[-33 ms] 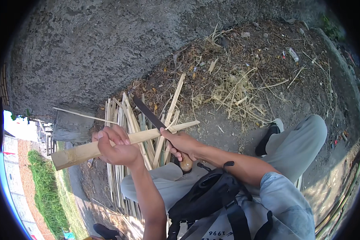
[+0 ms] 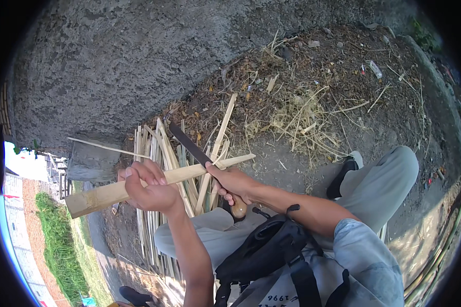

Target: The person splits and shapes bamboo strips using a knife, shaving along their lengths and peeling off thin splinters by hand.

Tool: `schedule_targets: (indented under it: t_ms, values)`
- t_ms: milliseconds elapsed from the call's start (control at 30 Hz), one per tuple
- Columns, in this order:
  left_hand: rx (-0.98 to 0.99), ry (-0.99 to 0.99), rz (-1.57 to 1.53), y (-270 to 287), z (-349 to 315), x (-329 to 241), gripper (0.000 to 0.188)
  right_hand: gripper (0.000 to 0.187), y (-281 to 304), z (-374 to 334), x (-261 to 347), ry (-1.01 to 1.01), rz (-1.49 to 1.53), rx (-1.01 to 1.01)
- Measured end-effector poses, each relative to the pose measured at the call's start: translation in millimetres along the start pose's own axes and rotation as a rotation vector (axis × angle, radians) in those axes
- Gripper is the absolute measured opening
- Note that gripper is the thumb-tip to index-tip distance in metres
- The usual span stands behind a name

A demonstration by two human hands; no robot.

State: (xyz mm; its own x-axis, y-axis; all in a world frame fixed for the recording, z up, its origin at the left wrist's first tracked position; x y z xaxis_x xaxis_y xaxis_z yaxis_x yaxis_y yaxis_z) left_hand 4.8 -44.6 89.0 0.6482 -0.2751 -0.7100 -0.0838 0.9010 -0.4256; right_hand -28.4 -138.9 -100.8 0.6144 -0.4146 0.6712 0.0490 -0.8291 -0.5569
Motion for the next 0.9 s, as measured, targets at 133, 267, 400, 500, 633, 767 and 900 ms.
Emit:
schedule_targets:
  t_ms: [133,267,400,500,633,767,900]
  values:
    - [0.033,-0.022,0.030,-7,-1,0,0.025,0.056,3,6,-5,-0.019,0.058,0.032]
    - [0.032,-0.004,0.022,-14,-3,3,0.024,0.055,4,2,-3,-0.006,0.134,-0.013]
    - [0.076,-0.045,0.029,-24,-2,2,0.023,0.055,6,1,-2,0.014,0.162,-0.069]
    - [0.088,-0.004,0.008,-24,-1,6,0.023,0.055,8,-3,3,0.061,0.107,-0.130]
    - [0.086,-0.042,0.019,-16,3,5,0.022,0.055,3,-15,17,0.091,0.145,-0.105]
    - [0.091,-0.074,0.051,-19,5,7,0.022,0.053,3,-23,32,0.156,0.149,-0.088]
    - [0.142,-0.074,0.054,-21,3,8,0.023,0.053,4,-32,33,0.124,0.154,-0.072]
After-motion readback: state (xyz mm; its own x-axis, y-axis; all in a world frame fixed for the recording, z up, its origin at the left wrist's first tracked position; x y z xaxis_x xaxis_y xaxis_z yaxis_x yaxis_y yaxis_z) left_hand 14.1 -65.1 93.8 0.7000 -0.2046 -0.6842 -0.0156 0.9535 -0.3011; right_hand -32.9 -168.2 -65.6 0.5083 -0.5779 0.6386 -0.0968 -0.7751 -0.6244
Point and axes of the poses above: each hand's wrist, its own z-axis towards the middle knuckle, its own y-axis out of the back of the hand, x = y × z, the point moved 7 cm from there along z, towards the middle knuckle, and after that the axes turned 3 degrees about y, right-handed, at the moved point
